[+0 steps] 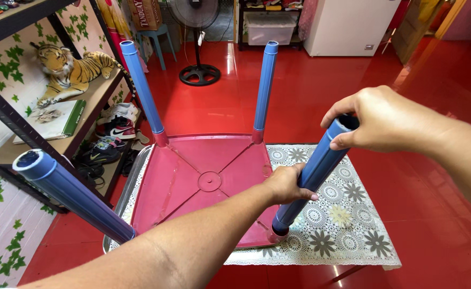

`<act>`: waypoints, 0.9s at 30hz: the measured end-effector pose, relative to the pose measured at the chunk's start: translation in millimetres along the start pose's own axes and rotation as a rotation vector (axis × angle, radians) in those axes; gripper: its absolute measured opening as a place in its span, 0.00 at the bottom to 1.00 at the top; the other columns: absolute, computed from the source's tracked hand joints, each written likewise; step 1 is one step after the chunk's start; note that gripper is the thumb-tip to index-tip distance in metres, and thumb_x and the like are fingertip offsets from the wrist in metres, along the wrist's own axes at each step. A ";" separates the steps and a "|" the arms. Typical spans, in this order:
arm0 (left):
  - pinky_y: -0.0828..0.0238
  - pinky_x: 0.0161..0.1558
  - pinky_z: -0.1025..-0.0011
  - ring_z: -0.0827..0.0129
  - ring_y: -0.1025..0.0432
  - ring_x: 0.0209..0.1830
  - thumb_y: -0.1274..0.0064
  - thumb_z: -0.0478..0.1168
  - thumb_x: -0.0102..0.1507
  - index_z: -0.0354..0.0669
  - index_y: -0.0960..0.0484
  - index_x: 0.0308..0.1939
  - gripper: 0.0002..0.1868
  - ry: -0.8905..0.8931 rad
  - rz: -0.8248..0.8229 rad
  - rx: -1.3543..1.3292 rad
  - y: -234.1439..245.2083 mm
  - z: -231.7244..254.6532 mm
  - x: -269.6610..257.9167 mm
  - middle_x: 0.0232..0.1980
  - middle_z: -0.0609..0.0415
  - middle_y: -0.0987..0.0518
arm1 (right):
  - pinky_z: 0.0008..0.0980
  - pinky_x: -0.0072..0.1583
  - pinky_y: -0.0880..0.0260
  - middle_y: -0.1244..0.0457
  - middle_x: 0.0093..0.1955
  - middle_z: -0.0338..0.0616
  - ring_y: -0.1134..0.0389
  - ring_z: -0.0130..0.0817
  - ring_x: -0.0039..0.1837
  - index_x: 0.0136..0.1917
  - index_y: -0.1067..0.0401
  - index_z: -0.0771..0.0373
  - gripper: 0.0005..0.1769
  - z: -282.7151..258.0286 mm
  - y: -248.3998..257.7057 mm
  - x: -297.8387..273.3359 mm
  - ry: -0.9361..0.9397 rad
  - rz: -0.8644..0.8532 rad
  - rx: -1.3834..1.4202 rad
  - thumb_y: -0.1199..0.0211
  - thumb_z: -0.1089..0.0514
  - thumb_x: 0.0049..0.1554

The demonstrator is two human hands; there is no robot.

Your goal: The person repeatedly inserts blue plastic tubes into the four sockets of an upside-down pink plastic stool base, then removes them and repeats the cycle several times. The stool remains upside down throughout the clip.

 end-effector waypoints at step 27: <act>0.29 0.61 0.61 0.55 0.23 0.58 0.28 0.50 0.50 0.41 0.30 0.66 0.44 0.102 -0.088 -0.116 -37.6 -32.6 -16.8 0.54 0.42 0.18 | 0.37 0.60 0.25 0.27 0.51 0.47 0.24 0.39 0.55 0.54 0.19 0.52 0.23 -23.9 -43.7 -1.3 -0.051 -0.120 0.045 0.19 0.52 0.45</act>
Point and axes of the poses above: each hand's wrist, its own x-axis towards the middle knuckle, its own y-axis out of the back of the hand, z = x × y, the point moved 9 cm from there along x, towards the middle knuckle
